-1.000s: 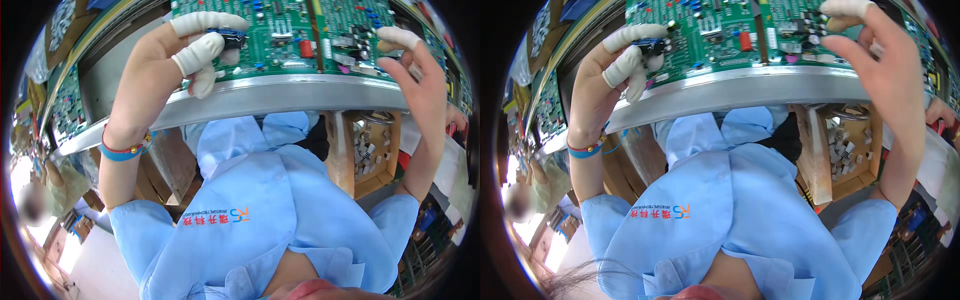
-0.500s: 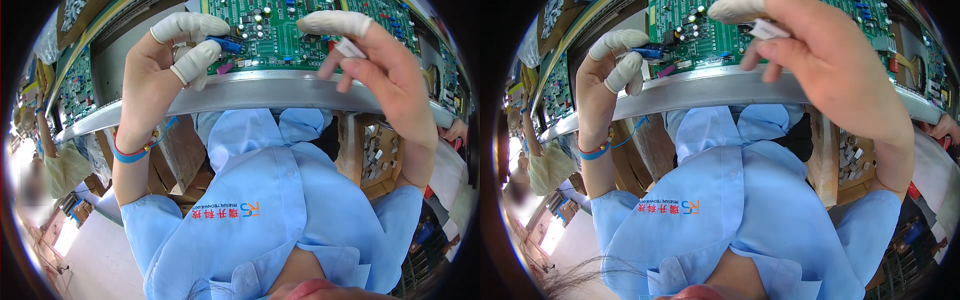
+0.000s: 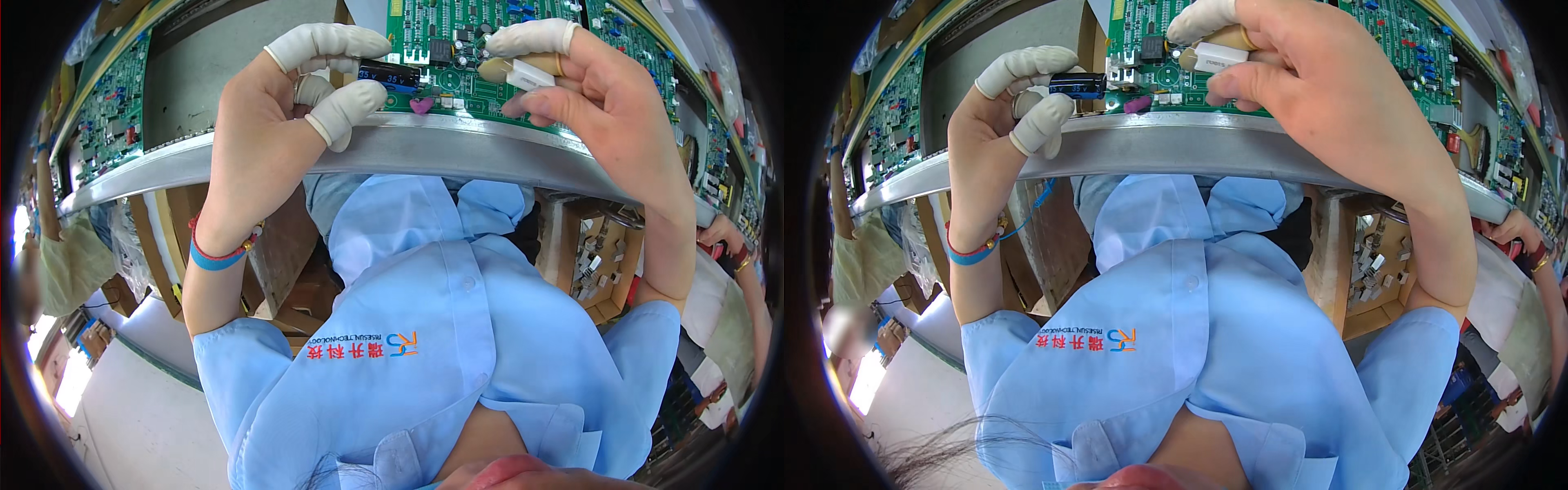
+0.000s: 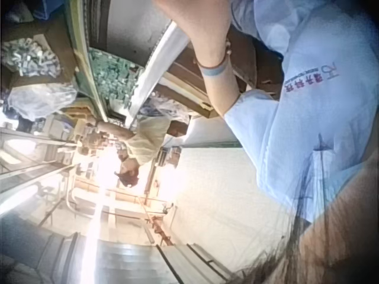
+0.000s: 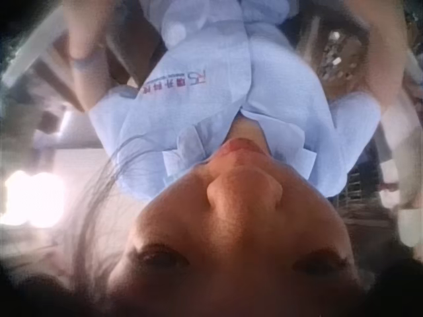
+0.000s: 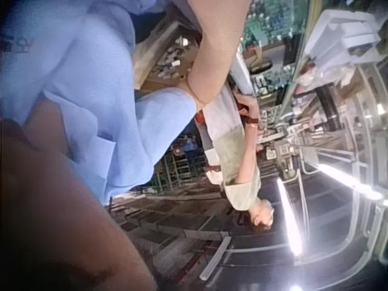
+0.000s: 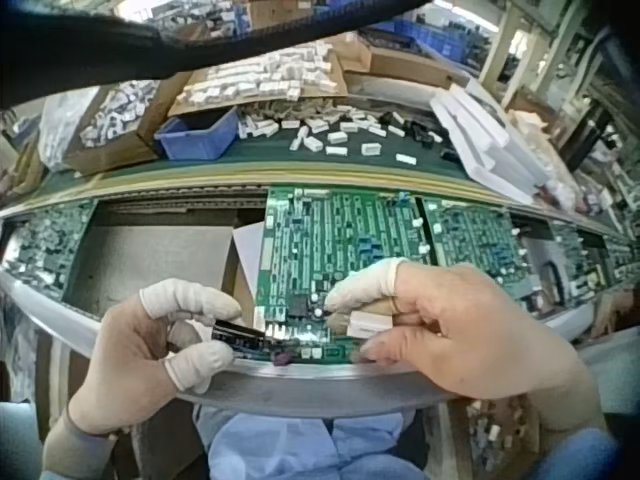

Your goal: Assembling electronic components onto printed circuit boards at an industrial workstation.

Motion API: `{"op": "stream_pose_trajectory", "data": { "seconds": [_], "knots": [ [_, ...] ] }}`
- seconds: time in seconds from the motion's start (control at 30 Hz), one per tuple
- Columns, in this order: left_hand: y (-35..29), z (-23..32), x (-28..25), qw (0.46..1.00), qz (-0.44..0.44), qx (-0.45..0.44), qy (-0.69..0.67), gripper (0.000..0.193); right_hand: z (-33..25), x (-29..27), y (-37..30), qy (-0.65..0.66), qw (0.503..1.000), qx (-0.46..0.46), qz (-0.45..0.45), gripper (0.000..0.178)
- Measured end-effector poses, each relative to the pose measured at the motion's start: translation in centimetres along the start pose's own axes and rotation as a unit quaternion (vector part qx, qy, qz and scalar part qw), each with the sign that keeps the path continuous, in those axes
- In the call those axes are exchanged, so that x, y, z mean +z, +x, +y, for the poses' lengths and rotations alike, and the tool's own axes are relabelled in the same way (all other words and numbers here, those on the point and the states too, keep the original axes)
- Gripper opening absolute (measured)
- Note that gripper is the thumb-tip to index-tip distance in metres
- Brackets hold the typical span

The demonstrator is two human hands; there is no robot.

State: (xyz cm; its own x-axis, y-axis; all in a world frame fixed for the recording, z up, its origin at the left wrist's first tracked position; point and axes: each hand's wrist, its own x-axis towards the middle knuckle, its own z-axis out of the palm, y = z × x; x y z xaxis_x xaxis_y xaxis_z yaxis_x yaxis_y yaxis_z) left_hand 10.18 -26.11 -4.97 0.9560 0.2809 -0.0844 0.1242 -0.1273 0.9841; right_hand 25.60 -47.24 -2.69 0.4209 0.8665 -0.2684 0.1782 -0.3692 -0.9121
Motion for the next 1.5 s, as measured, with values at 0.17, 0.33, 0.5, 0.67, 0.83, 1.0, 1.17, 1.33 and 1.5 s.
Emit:
{"op": "stream_pose_trajectory", "data": {
  "seconds": [0.17, 0.33, 0.5, 0.67, 0.83, 1.0, 1.17, 1.33, 1.5],
  "knots": [
    [-0.6, -0.9, -0.9, 1.0, 0.018, -0.009, -0.011, 0.028, -0.7, 1.2, 0.8, -0.078, 0.996, 0.015, 0.046, 0.035],
    [-1.0, -1.5, -1.0, 0.999, 0.028, -0.005, -0.028, 0.027, 0.6, 0.8, 0.8, -0.306, 0.938, -0.161, 0.033, 0.023],
    [-0.8, -2.5, -1.2, 0.999, 0.018, 0.01, -0.036, 0.031, 1.4, 2.2, 0.7, -0.343, 0.928, -0.134, 0.057, 0.02],
    [-1.0, -2.1, -1.0, 0.999, 0.015, 0.01, -0.045, 0.032, 1.5, 2.2, 0.9, -0.367, 0.917, -0.142, 0.071, 0.019],
    [-1.1, -2.2, -0.9, 0.998, 0.008, 0.004, -0.054, 0.031, 1.4, 2.4, 1.1, -0.326, 0.93, -0.153, 0.066, 0.018],
    [-1.4, 0.1, -0.6, 0.962, -0.015, -0.189, -0.197, 0.038, 1.7, 2.6, 0.9, -0.418, 0.878, -0.224, 0.072, 0.021],
    [-0.8, -1.8, -0.5, 0.995, -0.018, -0.014, -0.093, 0.031, 1.2, 2.7, 0.3, -0.531, 0.806, -0.254, 0.066, 0.027],
    [-0.5, -0.1, 1.0, 0.999, 0.023, -0.03, -0.029, 0.03, 0.9, 2.1, 0.1, -0.425, 0.85, -0.28, 0.139, 0.044],
    [1.2, -0.1, 2.2, 0.991, 0.005, 0.047, 0.126, 0.03, -1.3, 0.0, -2.3, -0.414, 0.896, -0.109, 0.118, 0.045]
  ]
}}
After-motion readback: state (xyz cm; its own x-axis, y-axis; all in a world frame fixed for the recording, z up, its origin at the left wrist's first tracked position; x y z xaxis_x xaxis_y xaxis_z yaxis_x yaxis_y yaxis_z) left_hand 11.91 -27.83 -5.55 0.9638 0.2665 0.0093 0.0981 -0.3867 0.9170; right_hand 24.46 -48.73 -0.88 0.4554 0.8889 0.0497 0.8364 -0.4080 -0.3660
